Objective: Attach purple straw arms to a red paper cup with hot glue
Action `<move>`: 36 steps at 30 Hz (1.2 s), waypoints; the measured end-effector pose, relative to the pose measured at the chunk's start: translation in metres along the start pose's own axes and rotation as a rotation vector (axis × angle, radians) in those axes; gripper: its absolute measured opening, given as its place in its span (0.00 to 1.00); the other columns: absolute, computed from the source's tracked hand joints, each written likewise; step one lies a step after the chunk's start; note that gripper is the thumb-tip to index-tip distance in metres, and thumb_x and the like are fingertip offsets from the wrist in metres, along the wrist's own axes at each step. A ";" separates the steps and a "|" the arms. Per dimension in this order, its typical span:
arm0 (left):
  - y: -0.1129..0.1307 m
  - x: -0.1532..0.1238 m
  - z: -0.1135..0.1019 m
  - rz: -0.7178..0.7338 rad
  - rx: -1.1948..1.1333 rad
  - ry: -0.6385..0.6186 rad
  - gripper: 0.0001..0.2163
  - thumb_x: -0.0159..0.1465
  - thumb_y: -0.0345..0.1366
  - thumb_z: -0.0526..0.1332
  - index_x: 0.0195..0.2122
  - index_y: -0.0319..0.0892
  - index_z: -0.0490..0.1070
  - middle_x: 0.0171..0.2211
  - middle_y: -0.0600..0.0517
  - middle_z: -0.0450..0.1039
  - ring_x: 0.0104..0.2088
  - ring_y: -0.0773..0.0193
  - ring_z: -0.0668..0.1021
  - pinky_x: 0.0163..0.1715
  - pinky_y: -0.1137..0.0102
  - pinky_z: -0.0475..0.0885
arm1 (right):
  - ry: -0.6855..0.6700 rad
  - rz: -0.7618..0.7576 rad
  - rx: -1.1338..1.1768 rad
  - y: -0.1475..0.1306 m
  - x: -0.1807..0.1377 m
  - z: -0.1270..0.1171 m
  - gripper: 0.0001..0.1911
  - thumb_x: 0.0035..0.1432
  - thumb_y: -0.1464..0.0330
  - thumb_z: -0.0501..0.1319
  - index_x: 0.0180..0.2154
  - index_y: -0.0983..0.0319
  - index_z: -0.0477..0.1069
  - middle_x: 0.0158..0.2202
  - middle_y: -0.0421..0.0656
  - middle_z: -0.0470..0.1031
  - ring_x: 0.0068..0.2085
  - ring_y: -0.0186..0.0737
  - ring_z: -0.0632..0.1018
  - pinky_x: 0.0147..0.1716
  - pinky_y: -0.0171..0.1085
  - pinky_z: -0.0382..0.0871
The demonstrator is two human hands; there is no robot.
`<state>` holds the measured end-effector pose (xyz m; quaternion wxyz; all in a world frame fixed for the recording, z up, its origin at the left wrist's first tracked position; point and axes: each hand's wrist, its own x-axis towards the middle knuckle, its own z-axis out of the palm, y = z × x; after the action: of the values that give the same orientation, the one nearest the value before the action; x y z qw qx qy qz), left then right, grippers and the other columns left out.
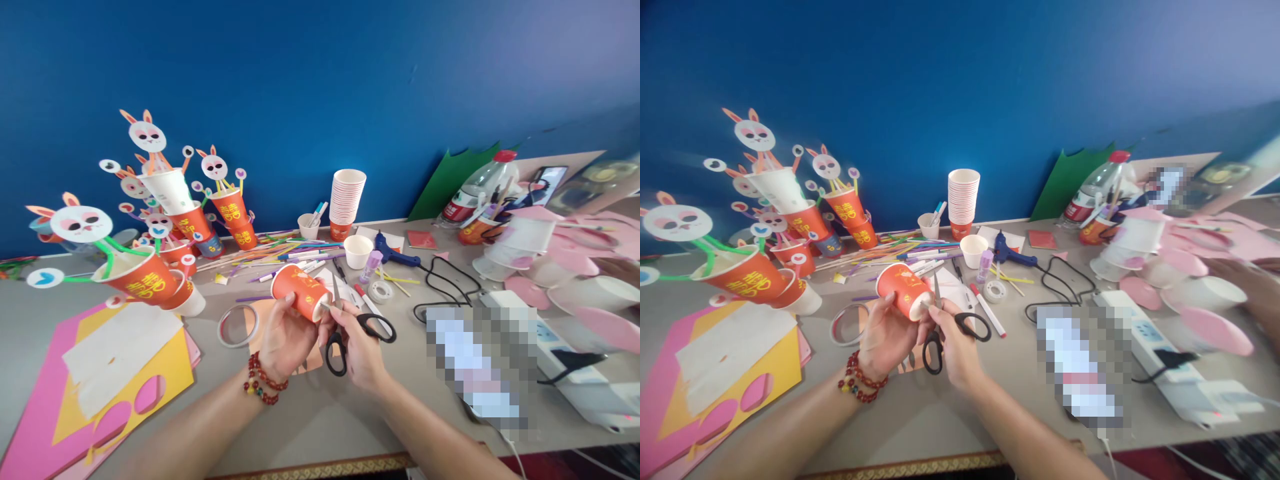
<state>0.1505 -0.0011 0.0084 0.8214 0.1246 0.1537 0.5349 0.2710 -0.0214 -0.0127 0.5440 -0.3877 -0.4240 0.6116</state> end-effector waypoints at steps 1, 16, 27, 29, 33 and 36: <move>0.001 0.000 0.000 0.003 -0.004 0.019 0.16 0.62 0.37 0.60 0.49 0.36 0.72 0.35 0.45 0.77 0.32 0.57 0.78 0.25 0.68 0.72 | -0.005 -0.017 -0.059 -0.001 0.001 -0.001 0.15 0.66 0.61 0.54 0.29 0.61 0.68 0.20 0.39 0.71 0.22 0.35 0.70 0.23 0.34 0.60; 0.010 0.001 0.001 -0.008 -0.005 0.116 0.11 0.63 0.34 0.59 0.45 0.37 0.73 0.39 0.45 0.78 0.32 0.61 0.79 0.30 0.69 0.74 | -0.056 -0.249 -0.627 -0.005 0.003 -0.007 0.17 0.65 0.63 0.53 0.24 0.59 0.64 0.23 0.39 0.66 0.26 0.37 0.68 0.27 0.36 0.60; 0.006 -0.001 0.000 -0.038 -0.058 0.073 0.12 0.59 0.35 0.60 0.44 0.38 0.73 0.38 0.44 0.77 0.31 0.59 0.79 0.26 0.69 0.73 | -0.069 -0.287 -0.625 -0.005 0.002 -0.007 0.18 0.66 0.64 0.54 0.23 0.59 0.63 0.20 0.38 0.64 0.24 0.36 0.67 0.26 0.36 0.60; 0.007 -0.002 0.000 -0.034 -0.083 0.109 0.13 0.58 0.35 0.61 0.44 0.37 0.73 0.41 0.43 0.77 0.35 0.58 0.79 0.34 0.66 0.75 | -0.067 -0.422 -0.758 -0.008 0.002 -0.008 0.17 0.65 0.66 0.53 0.22 0.58 0.60 0.20 0.37 0.61 0.23 0.36 0.66 0.26 0.37 0.59; 0.006 -0.001 -0.001 -0.027 -0.082 0.150 0.13 0.59 0.35 0.61 0.44 0.36 0.72 0.40 0.44 0.77 0.37 0.59 0.79 0.43 0.65 0.74 | -0.108 -0.586 -0.899 -0.013 0.005 -0.008 0.13 0.65 0.71 0.53 0.26 0.58 0.62 0.22 0.38 0.64 0.24 0.37 0.66 0.27 0.37 0.58; 0.005 0.000 -0.001 -0.029 -0.057 0.172 0.13 0.61 0.36 0.61 0.45 0.36 0.72 0.40 0.45 0.77 0.37 0.60 0.79 0.43 0.67 0.74 | -0.132 -0.695 -0.943 -0.016 0.007 -0.009 0.12 0.64 0.74 0.53 0.27 0.58 0.62 0.22 0.39 0.65 0.24 0.37 0.65 0.27 0.37 0.57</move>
<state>0.1458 0.0005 0.0095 0.8162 0.0528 0.2102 0.5356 0.2837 -0.0132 -0.0012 0.4538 -0.3870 -0.7854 0.1659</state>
